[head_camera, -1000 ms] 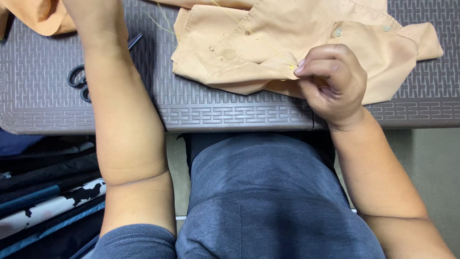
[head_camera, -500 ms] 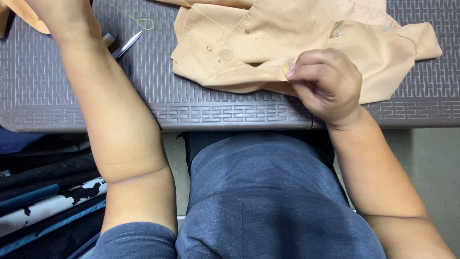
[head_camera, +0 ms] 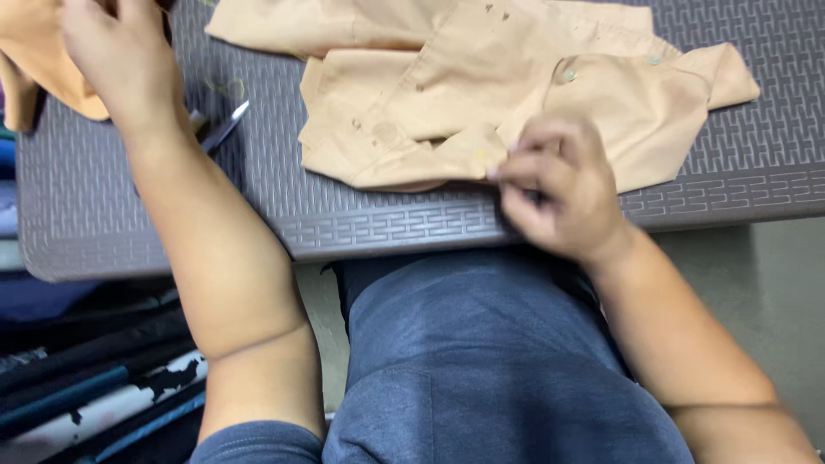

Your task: The person hand-sews a button onto a beige shirt using a needle and yellow thread. They repeatedly pass the needle through the button and fabric, pull the thread taut, and trim the thread with scissors. The shirt remains on the table throughout.

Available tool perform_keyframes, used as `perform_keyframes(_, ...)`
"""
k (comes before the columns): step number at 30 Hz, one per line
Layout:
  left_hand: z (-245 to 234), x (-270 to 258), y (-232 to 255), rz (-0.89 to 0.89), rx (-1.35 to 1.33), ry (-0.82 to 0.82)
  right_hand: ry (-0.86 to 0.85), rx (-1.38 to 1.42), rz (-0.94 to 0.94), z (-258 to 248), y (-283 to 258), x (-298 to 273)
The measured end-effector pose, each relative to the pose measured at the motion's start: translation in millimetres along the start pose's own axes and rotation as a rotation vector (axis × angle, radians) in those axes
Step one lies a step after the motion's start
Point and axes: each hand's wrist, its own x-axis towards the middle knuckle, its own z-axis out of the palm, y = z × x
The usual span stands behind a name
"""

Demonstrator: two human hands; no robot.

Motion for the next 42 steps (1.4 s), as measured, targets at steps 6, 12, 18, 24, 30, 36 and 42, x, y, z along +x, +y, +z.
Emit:
perform_keyframes(6, -8, -50, 125, 0.214, 0.032, -0.103, -0.044, 0.224, 0.547, -4, -44, -36)
perform_keyframes(12, 9, -120, 230, 0.476, -0.161, -0.811, -0.179, 0.671, 0.991, 2, -36, -43)
perform_keyframes(18, 14, -150, 233, 0.501, -0.074, -0.679, -0.074, 0.941, 1.071, 13, -30, -43)
perform_keyframes(24, 1, -164, 229, 0.368, -0.135, -0.713, -0.01, 0.896, 1.035, 21, -27, -48)
perform_keyframes(30, -2, -165, 235, 0.204, -0.219, -0.722, 0.033, 0.925, 0.965, 22, -26, -50)
perform_keyframes(36, 13, -149, 233, 0.141, -0.322, -0.688, -0.02, 0.978, 1.002, 17, -17, -32)
perform_keyframes(42, 27, -96, 235, 0.293, -0.235, -0.618, -0.048, 1.067, 0.97, 16, 10, 19)
